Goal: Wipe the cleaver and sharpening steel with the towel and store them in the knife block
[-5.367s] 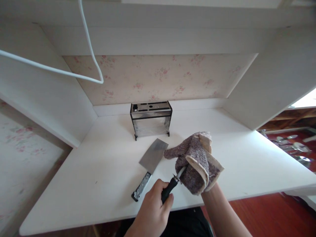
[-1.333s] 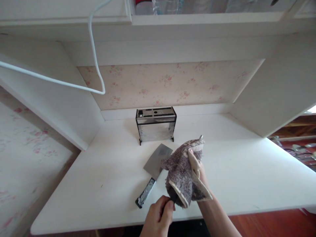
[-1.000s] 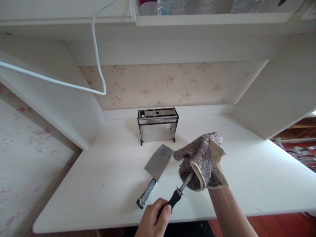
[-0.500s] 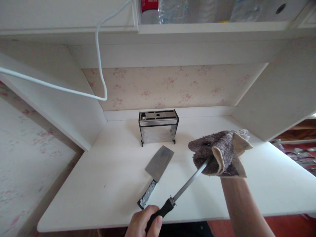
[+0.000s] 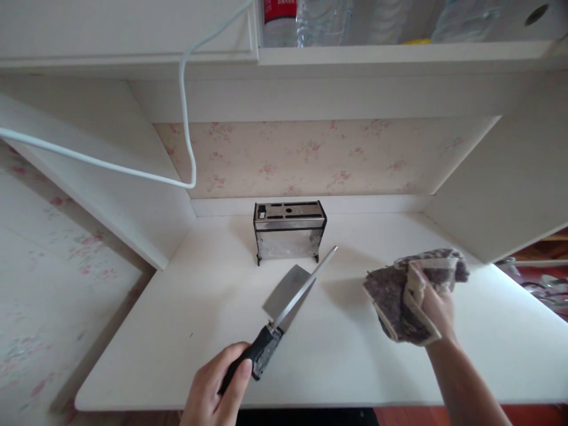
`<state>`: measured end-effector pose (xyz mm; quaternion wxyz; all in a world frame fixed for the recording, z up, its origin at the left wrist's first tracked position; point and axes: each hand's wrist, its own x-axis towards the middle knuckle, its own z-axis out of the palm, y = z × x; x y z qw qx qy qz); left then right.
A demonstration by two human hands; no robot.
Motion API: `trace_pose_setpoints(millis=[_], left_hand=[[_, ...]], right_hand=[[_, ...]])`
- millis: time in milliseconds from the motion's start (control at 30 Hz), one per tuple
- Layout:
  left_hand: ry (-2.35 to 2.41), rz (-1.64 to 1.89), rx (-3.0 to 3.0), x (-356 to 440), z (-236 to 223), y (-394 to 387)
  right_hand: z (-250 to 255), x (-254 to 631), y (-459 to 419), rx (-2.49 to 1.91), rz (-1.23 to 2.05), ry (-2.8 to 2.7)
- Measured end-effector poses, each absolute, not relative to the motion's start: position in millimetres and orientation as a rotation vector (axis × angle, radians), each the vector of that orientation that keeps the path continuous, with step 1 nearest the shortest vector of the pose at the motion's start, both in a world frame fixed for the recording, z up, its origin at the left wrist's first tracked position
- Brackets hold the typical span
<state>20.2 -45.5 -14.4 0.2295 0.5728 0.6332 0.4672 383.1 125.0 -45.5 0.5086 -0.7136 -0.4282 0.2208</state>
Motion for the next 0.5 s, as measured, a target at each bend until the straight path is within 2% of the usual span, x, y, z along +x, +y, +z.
trace_pose_setpoints(millis=[67, 167, 300, 500], left_hand=[[1.782, 1.349, 1.514, 18, -6, -45], [1.865, 1.420, 1.436, 12, 3, -44], [1.951, 1.449, 1.568, -10, 2, -42], [2.063, 1.291, 2.015, -50, -28, -50]], right_hand=[[-51, 370, 117, -1.794, 0.638, -1.031], [-62, 349, 107, -1.950, 0.714, -1.399], [-76, 334, 105, -2.089, 0.575, -1.842], [-87, 332, 111, -1.937, 0.519, -2.041]])
